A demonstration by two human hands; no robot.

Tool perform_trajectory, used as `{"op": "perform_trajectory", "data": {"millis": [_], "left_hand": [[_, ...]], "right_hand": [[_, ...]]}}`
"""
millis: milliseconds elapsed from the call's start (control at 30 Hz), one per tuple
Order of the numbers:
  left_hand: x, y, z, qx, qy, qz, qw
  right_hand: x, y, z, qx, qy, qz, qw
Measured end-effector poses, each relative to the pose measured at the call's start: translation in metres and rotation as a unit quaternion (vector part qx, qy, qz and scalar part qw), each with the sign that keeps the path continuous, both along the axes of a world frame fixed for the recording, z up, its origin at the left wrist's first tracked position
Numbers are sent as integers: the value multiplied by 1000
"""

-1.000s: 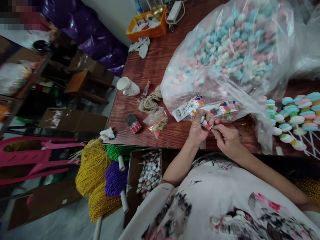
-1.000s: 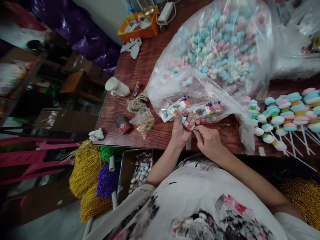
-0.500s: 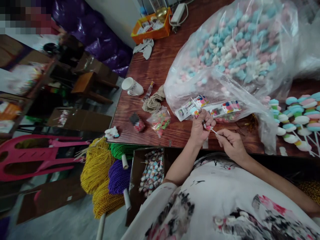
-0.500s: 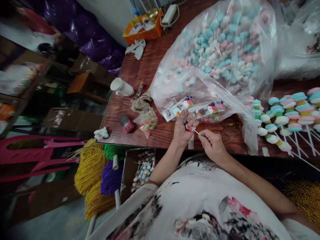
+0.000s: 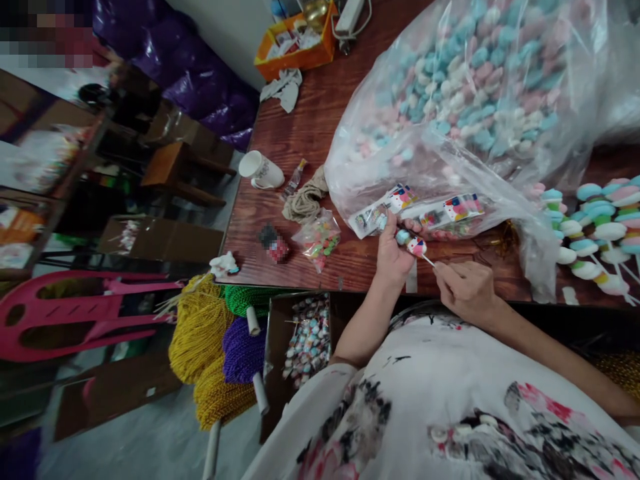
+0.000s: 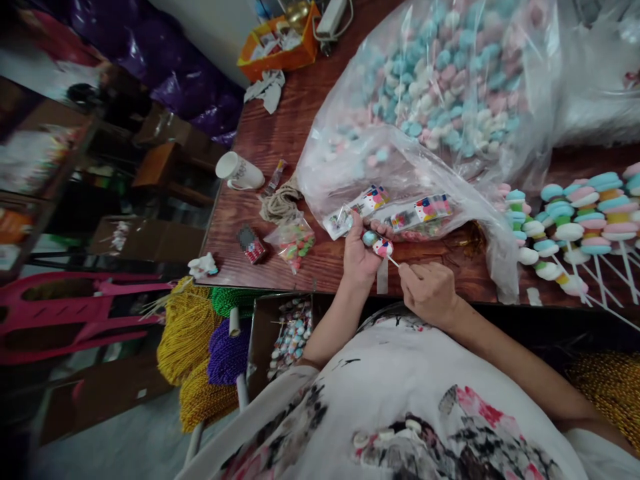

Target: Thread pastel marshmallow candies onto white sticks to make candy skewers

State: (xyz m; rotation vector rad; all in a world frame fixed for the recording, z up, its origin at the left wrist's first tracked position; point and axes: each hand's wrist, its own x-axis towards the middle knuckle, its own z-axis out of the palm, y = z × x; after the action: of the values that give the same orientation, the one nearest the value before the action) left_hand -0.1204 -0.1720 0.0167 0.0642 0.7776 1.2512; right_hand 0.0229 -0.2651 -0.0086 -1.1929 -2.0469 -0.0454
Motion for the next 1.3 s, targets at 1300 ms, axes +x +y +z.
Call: {"op": "perform_trajectory", "data": {"millis": [1300], "left_hand": [[-13, -6, 12, 69, 46, -36, 996]], "right_hand": [[-10, 1, 6, -461, 523, 81, 712]]}}
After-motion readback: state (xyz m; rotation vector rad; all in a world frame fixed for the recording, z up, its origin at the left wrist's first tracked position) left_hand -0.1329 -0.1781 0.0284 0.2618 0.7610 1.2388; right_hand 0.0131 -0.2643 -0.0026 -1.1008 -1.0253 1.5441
